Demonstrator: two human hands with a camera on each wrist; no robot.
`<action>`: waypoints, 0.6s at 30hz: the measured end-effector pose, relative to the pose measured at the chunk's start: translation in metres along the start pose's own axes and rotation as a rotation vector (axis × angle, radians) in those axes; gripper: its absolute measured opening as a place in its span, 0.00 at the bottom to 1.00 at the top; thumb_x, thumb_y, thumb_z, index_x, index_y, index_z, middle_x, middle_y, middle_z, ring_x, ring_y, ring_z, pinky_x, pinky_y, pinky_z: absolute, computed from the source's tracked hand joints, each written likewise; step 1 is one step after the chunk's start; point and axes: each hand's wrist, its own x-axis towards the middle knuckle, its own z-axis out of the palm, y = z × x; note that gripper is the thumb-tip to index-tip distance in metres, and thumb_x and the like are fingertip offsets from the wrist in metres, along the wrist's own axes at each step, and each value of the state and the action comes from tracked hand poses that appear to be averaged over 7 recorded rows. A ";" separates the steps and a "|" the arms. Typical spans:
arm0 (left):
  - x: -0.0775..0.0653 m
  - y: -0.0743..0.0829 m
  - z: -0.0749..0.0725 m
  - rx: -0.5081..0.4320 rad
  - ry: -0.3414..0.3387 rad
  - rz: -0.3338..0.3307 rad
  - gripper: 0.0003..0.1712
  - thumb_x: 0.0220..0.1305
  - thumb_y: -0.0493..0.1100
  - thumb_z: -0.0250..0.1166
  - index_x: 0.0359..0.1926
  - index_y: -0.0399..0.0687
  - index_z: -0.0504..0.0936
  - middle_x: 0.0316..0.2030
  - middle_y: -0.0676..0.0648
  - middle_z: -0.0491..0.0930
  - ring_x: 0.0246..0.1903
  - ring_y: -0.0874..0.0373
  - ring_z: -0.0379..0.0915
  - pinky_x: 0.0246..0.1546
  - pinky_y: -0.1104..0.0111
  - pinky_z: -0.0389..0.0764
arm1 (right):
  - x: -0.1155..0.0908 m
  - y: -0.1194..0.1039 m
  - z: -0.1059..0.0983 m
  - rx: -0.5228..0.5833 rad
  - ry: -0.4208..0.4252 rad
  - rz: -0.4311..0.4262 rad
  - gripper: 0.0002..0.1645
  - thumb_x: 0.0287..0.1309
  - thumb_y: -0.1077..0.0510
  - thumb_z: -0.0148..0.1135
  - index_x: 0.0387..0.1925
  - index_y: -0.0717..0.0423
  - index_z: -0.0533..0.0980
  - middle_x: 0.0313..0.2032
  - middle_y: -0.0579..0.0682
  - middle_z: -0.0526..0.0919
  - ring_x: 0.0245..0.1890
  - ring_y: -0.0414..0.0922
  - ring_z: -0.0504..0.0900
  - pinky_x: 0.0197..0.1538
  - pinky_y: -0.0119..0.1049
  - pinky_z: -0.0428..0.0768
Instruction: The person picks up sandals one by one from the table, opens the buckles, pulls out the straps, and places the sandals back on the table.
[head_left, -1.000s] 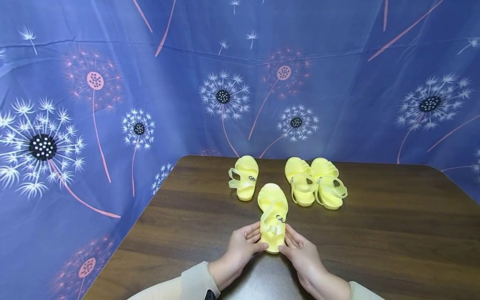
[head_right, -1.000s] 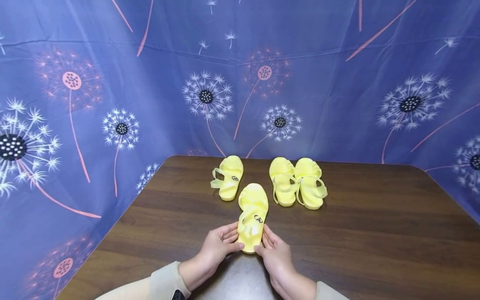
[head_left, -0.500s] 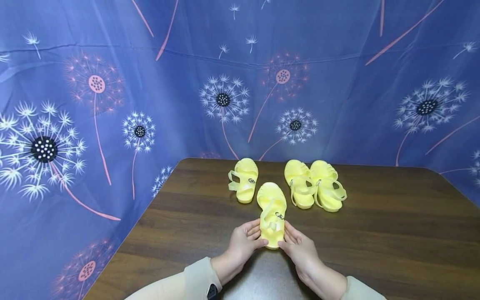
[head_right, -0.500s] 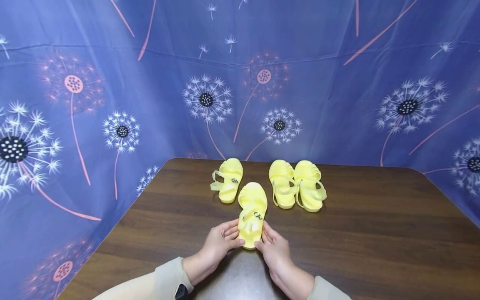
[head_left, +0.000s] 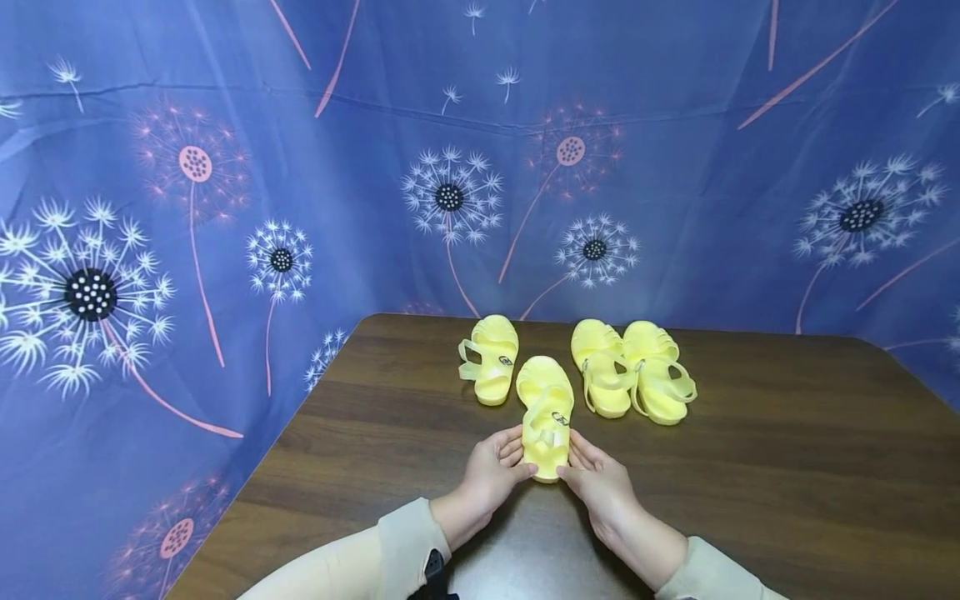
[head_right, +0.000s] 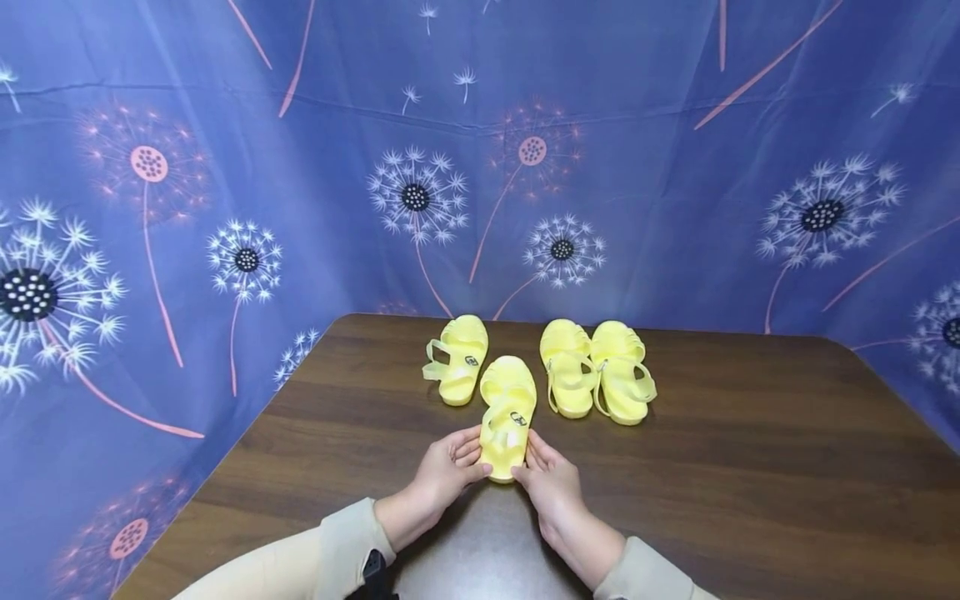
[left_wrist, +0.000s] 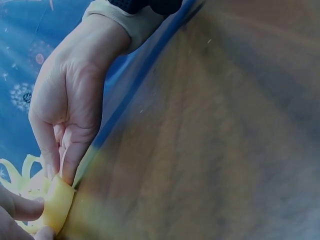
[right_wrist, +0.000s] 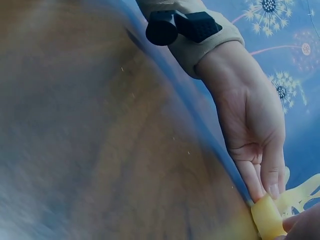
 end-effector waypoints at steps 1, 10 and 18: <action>0.002 0.000 0.000 0.001 -0.003 0.001 0.35 0.52 0.21 0.66 0.63 0.27 0.67 0.60 0.29 0.72 0.61 0.39 0.70 0.57 0.59 0.76 | 0.001 -0.001 0.000 0.003 -0.002 -0.003 0.41 0.58 0.75 0.53 0.72 0.68 0.52 0.71 0.69 0.53 0.71 0.58 0.54 0.67 0.43 0.59; 0.013 0.004 0.002 0.003 0.007 -0.002 0.35 0.53 0.21 0.65 0.64 0.27 0.67 0.60 0.30 0.72 0.62 0.39 0.68 0.58 0.59 0.75 | 0.012 -0.006 -0.001 -0.014 -0.017 -0.021 0.39 0.60 0.75 0.50 0.72 0.70 0.50 0.71 0.69 0.53 0.72 0.59 0.53 0.68 0.44 0.58; 0.020 0.004 0.003 0.005 0.013 -0.012 0.35 0.54 0.21 0.64 0.64 0.28 0.67 0.61 0.30 0.71 0.62 0.39 0.68 0.59 0.59 0.74 | 0.019 -0.009 0.000 -0.009 -0.001 -0.003 0.39 0.60 0.76 0.50 0.72 0.69 0.51 0.71 0.69 0.53 0.72 0.59 0.54 0.69 0.44 0.60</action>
